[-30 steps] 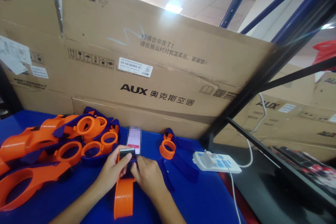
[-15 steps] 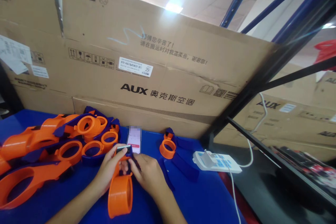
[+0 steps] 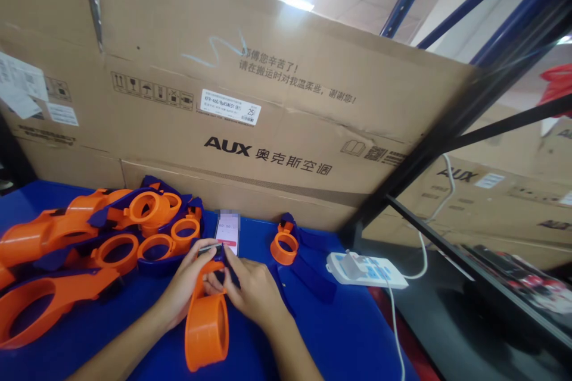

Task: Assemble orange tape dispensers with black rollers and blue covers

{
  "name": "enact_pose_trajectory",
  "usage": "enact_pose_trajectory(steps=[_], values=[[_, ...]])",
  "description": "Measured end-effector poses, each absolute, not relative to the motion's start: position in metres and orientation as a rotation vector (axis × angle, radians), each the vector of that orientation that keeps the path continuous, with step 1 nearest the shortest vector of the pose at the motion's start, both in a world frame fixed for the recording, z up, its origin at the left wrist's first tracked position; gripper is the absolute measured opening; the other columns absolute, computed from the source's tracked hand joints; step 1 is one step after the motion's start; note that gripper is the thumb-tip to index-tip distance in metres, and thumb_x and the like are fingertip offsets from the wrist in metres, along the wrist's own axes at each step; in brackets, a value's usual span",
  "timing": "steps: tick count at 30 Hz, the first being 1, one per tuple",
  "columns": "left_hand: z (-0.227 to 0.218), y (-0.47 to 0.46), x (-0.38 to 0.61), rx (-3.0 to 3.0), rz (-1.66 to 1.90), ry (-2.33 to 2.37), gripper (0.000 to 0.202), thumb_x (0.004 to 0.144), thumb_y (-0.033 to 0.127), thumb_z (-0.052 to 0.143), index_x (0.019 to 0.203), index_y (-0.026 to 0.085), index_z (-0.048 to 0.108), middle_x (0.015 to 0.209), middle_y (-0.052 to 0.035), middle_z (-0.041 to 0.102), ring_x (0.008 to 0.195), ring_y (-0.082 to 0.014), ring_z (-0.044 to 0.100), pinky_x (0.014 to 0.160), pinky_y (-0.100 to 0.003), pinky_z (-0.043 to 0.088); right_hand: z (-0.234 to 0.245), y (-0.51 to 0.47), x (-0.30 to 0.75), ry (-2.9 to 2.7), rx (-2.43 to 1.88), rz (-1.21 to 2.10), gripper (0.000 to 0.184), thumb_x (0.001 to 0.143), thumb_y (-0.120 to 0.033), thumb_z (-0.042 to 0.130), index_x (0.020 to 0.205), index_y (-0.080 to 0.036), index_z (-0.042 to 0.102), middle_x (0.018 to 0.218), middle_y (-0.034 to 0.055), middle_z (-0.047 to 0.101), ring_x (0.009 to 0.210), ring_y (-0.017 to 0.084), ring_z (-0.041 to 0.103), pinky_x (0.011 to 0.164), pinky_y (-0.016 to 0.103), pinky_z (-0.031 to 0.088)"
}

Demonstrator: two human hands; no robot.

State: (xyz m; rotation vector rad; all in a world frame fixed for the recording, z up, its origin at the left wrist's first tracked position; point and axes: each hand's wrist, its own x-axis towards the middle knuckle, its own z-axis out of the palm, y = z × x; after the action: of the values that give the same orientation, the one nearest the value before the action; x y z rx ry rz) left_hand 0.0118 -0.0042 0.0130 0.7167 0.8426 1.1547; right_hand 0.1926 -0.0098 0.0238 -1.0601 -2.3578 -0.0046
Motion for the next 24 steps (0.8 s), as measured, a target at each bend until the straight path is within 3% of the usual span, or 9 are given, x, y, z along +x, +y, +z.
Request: enact_pose_trajectory(steps=[3, 7, 12, 16, 24], values=[[0.013, -0.004, 0.009, 0.755, 1.121, 0.806, 0.051, 0.088, 0.049, 0.066, 0.131, 0.026, 0.054, 0.073, -0.0009, 0.073, 0.051, -0.0198, 0.069, 0.046, -0.026, 0.05, 0.021, -0.01, 0.192, -2.355, -1.044, -0.025, 0.055, 0.098, -0.017, 0.048, 0.153, -0.015, 0.042, 0.105, 0.0136, 0.077, 0.086, 0.022, 0.074, 0.077, 0.031, 0.058], [0.007, 0.0, 0.007, 0.854, 1.202, 0.819, 0.036, 0.086, 0.044, 0.069, 0.114, 0.022, 0.065, 0.093, -0.0052, 0.076, 0.071, -0.0206, 0.074, 0.058, -0.026, 0.055, 0.018, -0.008, 0.192, -2.329, -1.062, -0.015, 0.055, 0.1, -0.022, 0.051, 0.153, -0.012, 0.04, 0.096, 0.0128, 0.077, 0.077, 0.022, 0.073, 0.072, 0.03, 0.058], [-0.001, 0.003, 0.007, 0.906, 1.143, 0.817, 0.03, 0.088, 0.049, 0.066, 0.099, 0.021, 0.065, 0.06, 0.0032, 0.064, 0.048, -0.0157, 0.061, 0.049, -0.024, 0.047, 0.013, -0.008, 0.188, -2.29, -1.122, -0.059, 0.056, 0.094, -0.012, 0.049, 0.15, -0.012, 0.045, 0.086, 0.0095, 0.076, 0.071, 0.02, 0.071, 0.069, 0.028, 0.057], [-0.002, 0.001, 0.007, 0.885, 1.137, 0.774, 0.028, 0.088, 0.049, 0.067, 0.091, 0.022, 0.061, 0.057, 0.0043, 0.063, 0.044, -0.0142, 0.057, 0.049, -0.024, 0.044, 0.01, -0.01, 0.183, -2.251, -1.132, -0.1, 0.053, 0.09, -0.009, 0.049, 0.143, -0.01, 0.052, 0.087, 0.0108, 0.075, 0.073, 0.022, 0.071, 0.07, 0.03, 0.058], [-0.003, 0.002, 0.006, 0.889, 1.124, 0.753, 0.027, 0.09, 0.048, 0.064, 0.085, 0.023, 0.056, 0.053, 0.0063, 0.058, 0.041, -0.0121, 0.052, 0.047, -0.021, 0.04, 0.009, -0.012, 0.182, -2.292, -1.111, -0.063, 0.057, 0.089, -0.01, 0.05, 0.146, -0.007, 0.047, 0.084, 0.0105, 0.075, 0.068, 0.021, 0.069, 0.067, 0.029, 0.057]])
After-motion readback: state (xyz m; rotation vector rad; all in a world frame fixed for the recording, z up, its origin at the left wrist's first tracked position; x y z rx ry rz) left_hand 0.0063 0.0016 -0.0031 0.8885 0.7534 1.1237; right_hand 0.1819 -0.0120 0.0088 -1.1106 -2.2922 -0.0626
